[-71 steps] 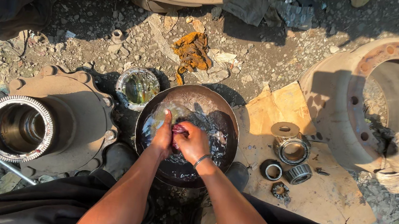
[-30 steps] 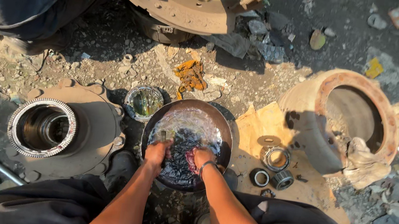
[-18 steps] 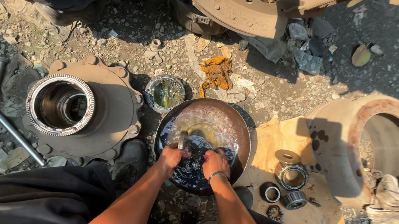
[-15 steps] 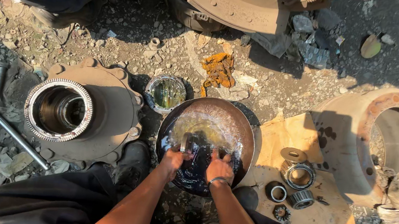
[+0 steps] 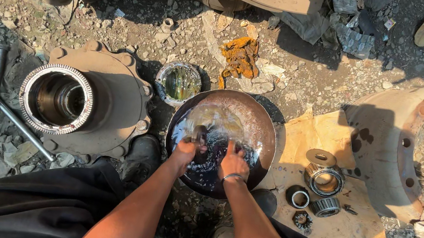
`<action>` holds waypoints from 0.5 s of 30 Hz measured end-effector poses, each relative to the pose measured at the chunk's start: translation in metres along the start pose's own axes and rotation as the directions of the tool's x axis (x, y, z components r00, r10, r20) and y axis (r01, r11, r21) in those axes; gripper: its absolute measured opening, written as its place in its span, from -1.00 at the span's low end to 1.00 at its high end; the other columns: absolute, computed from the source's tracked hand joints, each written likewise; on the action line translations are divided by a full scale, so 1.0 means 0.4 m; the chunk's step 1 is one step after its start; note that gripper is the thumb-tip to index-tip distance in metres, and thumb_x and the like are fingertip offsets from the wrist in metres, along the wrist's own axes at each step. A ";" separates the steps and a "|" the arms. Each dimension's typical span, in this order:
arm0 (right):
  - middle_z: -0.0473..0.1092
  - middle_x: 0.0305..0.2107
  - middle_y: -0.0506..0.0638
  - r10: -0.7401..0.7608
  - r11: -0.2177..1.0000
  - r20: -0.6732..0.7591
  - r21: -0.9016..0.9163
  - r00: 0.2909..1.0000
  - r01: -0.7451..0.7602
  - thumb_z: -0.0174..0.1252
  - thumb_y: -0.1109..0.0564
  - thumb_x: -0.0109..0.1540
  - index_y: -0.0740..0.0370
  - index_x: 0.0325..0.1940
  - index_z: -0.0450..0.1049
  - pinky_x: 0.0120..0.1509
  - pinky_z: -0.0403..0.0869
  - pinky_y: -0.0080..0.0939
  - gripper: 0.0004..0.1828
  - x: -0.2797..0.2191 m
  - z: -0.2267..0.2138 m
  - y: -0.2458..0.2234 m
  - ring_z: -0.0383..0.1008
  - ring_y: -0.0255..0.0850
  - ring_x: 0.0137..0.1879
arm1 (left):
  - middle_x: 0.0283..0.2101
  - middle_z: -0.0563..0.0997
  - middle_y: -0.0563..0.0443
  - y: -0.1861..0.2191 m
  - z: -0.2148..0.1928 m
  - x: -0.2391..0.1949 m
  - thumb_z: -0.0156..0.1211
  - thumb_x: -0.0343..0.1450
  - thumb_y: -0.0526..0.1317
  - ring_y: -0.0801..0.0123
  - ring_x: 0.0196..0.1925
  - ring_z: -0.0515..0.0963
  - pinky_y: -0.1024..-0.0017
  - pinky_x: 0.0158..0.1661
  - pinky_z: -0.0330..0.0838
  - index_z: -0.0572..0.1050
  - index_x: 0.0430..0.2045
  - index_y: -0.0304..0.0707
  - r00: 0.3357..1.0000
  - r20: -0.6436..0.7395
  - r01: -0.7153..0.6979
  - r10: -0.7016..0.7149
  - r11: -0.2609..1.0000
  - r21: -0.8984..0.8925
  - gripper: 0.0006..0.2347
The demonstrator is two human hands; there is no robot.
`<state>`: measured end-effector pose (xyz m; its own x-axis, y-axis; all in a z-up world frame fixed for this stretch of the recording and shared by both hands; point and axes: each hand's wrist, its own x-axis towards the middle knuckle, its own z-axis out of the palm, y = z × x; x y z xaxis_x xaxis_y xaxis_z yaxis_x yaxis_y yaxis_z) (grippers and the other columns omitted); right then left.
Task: The person pours liquid into a metal basin and scrubs several small mechanical parts with a cloth. The cleaned parts are placed on a piece of cardboard nearby.
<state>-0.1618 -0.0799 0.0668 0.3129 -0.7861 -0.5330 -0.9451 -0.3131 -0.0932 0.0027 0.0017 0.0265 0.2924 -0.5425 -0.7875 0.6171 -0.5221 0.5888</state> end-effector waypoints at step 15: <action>0.53 -0.39 0.26 -0.385 0.789 -0.077 0.489 0.920 0.372 0.23 0.15 0.12 0.28 -0.09 0.43 -0.22 0.50 0.16 -0.69 -0.076 -0.275 -0.123 0.54 0.17 -0.29 | -0.30 0.64 -0.05 0.214 0.099 -0.147 -0.08 0.41 0.41 0.27 -0.25 0.61 0.24 -0.06 0.49 0.52 -0.20 -0.26 0.973 0.225 0.116 -0.045 0.942 -0.316 -0.37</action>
<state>-0.1144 -0.0991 0.1802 0.6591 -0.6435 -0.3893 -0.6754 -0.2788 -0.6827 0.0093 -0.0371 0.1304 0.0928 -0.6528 -0.7518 0.8459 -0.3467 0.4054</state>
